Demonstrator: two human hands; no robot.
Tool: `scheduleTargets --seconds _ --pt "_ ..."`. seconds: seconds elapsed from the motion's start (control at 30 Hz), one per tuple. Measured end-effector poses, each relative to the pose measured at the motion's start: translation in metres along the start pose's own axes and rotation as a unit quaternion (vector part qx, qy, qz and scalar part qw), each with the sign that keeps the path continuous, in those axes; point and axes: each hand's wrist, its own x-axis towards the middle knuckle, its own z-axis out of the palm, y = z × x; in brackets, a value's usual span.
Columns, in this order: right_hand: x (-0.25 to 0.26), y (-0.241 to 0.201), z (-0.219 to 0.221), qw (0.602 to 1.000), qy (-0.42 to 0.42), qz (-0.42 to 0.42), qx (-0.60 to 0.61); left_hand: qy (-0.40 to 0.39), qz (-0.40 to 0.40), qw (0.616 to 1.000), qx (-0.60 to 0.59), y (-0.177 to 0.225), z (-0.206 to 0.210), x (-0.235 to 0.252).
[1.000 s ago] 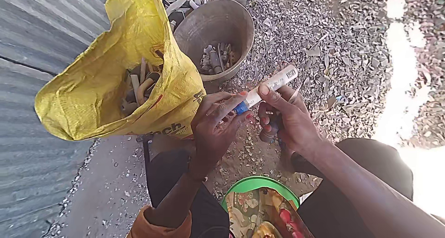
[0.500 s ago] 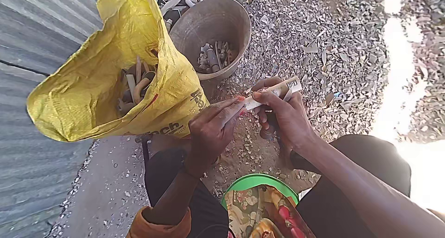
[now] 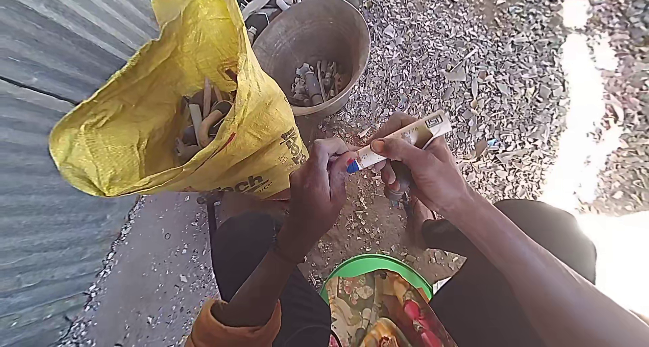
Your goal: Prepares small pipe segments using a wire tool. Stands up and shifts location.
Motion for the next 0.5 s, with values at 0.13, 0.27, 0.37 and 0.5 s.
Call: scheduleTargets --seconds 0.13,0.27,0.37,0.5 --pt "-0.002 0.007 0.002 0.997 -0.043 -0.055 -0.031 -0.011 -0.115 0.99 -0.085 0.003 -0.004 0.003" --pt "-0.005 0.012 0.006 0.983 -0.091 -0.153 -0.048 -0.079 -0.282 0.906 -0.307 0.009 -0.012 0.01" --pt "-0.001 0.011 0.001 0.961 -0.128 -0.225 -0.103 -0.12 -0.446 0.748 -0.477 0.01 -0.013 0.015" --pt "0.003 0.005 -0.007 0.955 -0.128 -0.243 -0.115 -0.142 -0.501 0.644 -0.56 0.001 -0.018 0.02"
